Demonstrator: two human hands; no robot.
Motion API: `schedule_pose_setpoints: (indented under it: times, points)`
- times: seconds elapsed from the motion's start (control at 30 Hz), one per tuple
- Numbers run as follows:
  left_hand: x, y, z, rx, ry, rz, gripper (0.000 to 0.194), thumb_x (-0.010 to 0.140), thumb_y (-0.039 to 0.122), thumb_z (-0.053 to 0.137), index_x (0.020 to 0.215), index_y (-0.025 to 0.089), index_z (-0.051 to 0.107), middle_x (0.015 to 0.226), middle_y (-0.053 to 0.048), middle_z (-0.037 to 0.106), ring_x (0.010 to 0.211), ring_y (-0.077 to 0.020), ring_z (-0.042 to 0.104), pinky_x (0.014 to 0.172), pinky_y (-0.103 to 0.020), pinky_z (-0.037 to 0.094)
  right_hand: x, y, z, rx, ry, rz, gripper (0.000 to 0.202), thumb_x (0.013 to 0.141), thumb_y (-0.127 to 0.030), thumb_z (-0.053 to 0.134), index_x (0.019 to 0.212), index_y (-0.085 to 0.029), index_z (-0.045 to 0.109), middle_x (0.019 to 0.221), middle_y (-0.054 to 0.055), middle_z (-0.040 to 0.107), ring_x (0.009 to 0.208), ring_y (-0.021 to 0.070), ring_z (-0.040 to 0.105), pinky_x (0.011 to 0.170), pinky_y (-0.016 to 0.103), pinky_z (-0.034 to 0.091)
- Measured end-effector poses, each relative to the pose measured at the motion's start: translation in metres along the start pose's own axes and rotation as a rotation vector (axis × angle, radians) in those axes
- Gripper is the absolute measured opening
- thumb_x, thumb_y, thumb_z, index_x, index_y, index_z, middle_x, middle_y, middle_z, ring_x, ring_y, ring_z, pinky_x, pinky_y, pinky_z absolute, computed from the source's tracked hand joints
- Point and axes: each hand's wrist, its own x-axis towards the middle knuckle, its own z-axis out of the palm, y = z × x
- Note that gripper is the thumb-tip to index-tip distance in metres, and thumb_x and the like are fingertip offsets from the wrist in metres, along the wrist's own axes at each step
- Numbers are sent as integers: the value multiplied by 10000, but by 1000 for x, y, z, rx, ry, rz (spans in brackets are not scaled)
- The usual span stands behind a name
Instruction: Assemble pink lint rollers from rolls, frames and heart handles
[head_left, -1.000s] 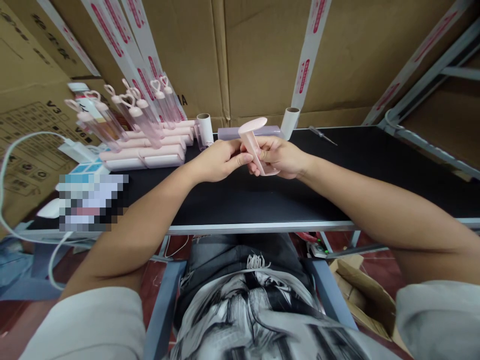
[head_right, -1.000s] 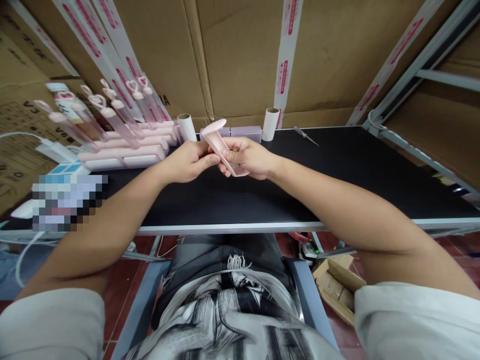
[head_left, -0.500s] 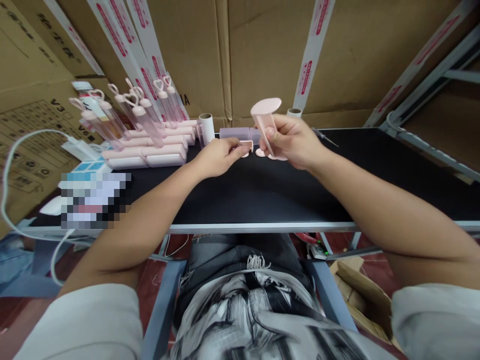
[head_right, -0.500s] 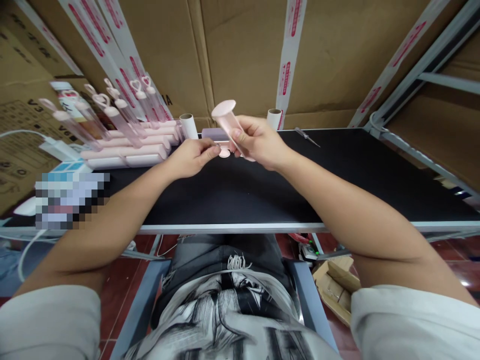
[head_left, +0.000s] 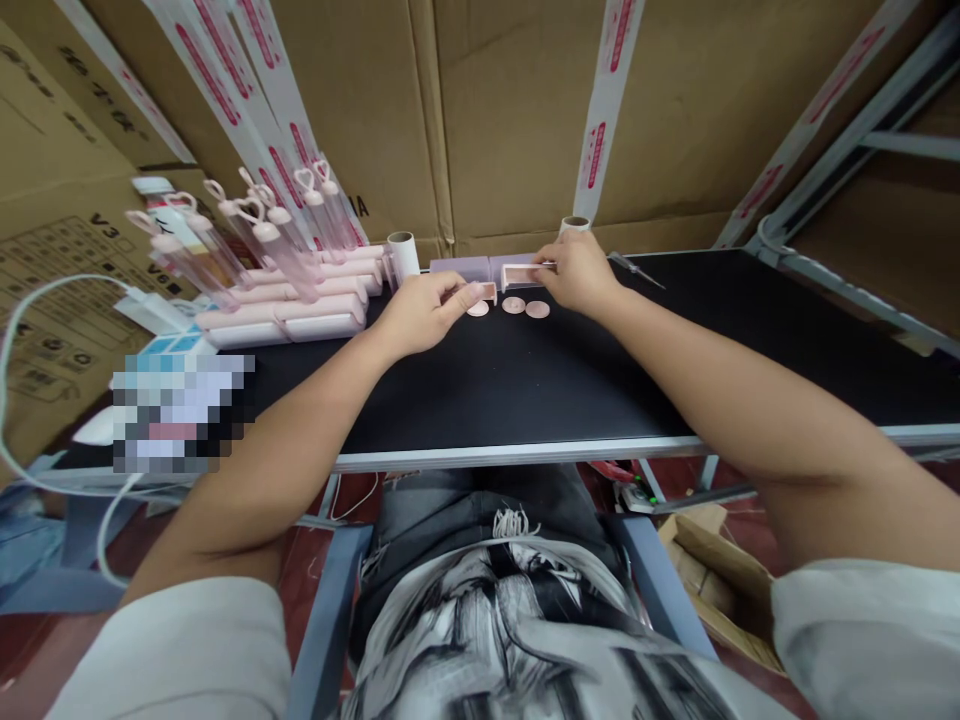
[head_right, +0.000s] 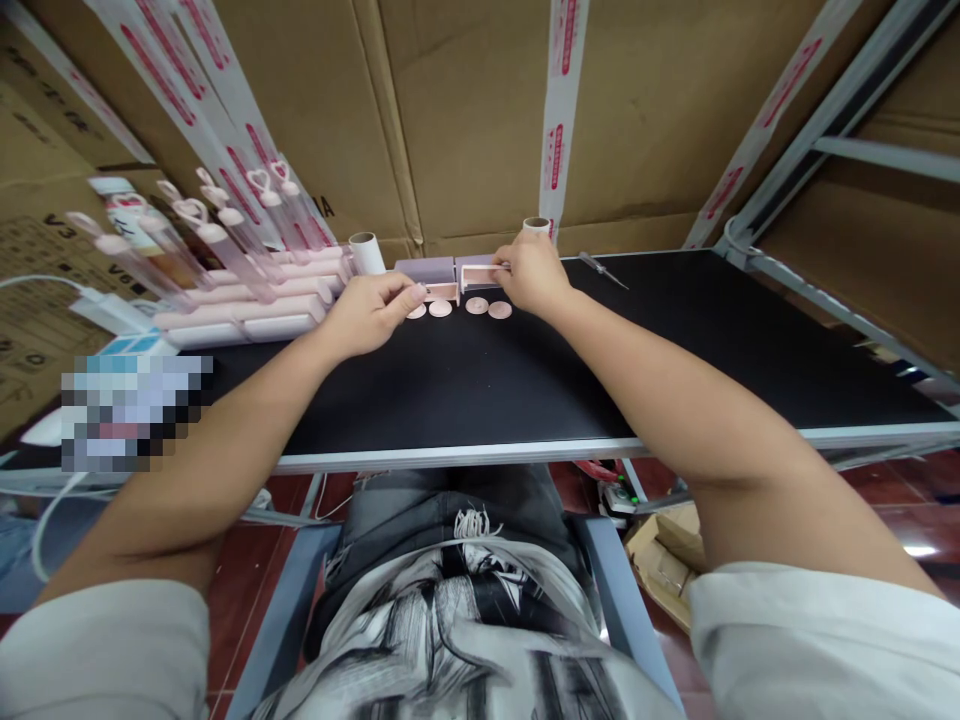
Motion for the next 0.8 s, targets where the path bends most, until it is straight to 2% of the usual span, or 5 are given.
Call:
schedule_pose_setpoints:
  times: [0.13, 0.27, 0.43, 0.63, 0.8]
  points:
    - [0, -1, -1, 8, 16, 7, 554, 1016, 679, 515, 794, 187, 635, 717, -14, 604, 692, -162, 509, 663, -307, 364, 2, 0, 10, -108, -24, 45, 168, 962, -277, 735, 1038, -166, 835, 1150, 211, 699, 1226, 432, 599, 1082, 658, 487]
    - [1, 0, -1, 14, 15, 9, 570, 1014, 700, 518, 783, 190, 632, 688, -5, 580, 677, -159, 493, 648, -307, 361, 3, 6, 21, -94, -29, 21, 200, 966, -276, 707, 1032, -131, 828, 1076, 214, 688, 1195, 442, 573, 1065, 719, 443]
    - [1, 0, 0, 8, 7, 12, 570, 1011, 695, 512, 748, 196, 592, 669, 1, 546, 662, -152, 468, 639, -307, 345, 2, 9, 30, -121, -67, -12, 275, 1007, -345, 666, 1036, -126, 830, 1090, 219, 692, 1167, 412, 568, 1061, 670, 439]
    - [2, -3, 3, 14, 11, 36, 571, 1013, 689, 513, 745, 190, 592, 668, 5, 543, 660, -146, 470, 633, -303, 343, -1, -6, 21, -253, -202, 22, 329, 1067, -336, 570, 1134, -187, 855, 1243, 213, 697, 1216, 417, 542, 1031, 570, 400]
    - [2, -3, 3, 17, 3, 38, 565, 1013, 682, 508, 756, 188, 599, 660, 9, 531, 647, -143, 464, 627, -303, 336, -2, -11, 17, -273, -250, 8, 347, 1059, -344, 582, 1209, -185, 851, 1255, 220, 713, 1213, 425, 544, 992, 522, 377]
